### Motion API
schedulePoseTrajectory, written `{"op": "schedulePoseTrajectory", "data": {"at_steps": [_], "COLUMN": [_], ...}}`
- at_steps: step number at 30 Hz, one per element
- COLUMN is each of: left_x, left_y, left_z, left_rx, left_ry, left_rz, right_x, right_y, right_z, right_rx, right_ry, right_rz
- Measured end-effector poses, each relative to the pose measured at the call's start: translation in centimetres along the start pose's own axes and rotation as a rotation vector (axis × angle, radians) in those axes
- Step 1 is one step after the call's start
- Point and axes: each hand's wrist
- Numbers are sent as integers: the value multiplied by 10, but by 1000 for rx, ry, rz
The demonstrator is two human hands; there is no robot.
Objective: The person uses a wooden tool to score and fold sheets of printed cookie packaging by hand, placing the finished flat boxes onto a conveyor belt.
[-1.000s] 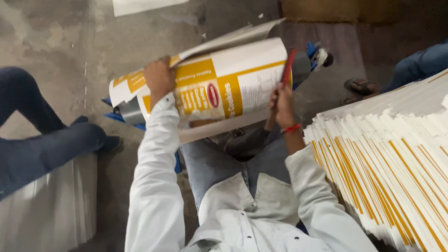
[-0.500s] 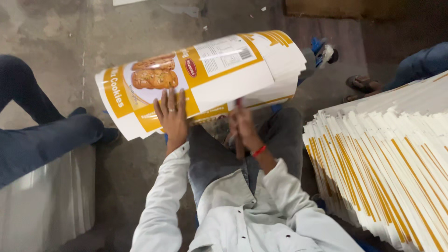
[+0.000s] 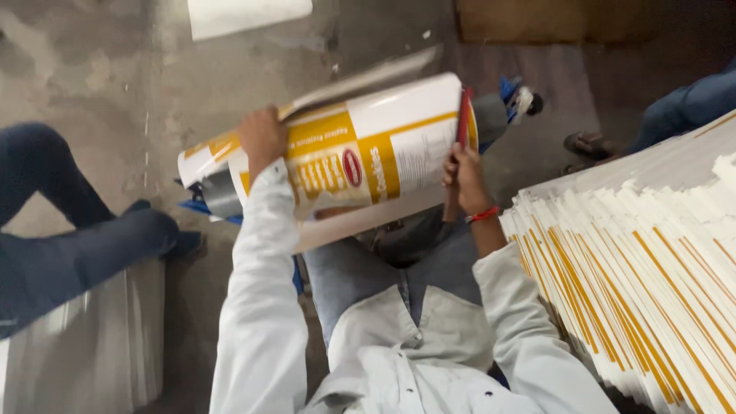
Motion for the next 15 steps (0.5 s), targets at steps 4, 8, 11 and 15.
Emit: {"op": "schedulePoseTrajectory", "data": {"at_steps": [4,8,11,15], "left_x": [14,39,61,74], "left_y": [-7,-32,-33,-31], "left_z": [-41,-85,-130,-178], "left_rx": [3,249,311,394], "left_ry": [-10,68,95,119], "left_rz": [-17,-32,-21,59], "right_x": [-19,-23,21,76], "right_y": [-45,-19,39,115], "right_z": [36,45,13,-67], "right_rx": [88,222,309,-25], "right_ry": [-54,-109,-166,194], "right_rz": [1,43,-1,-109]}}
Point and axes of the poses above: each hand's wrist, its own z-axis towards the middle knuckle, its own y-axis out of the palm, x = y × z, and after that the axes turned 11 degrees about y, right-handed
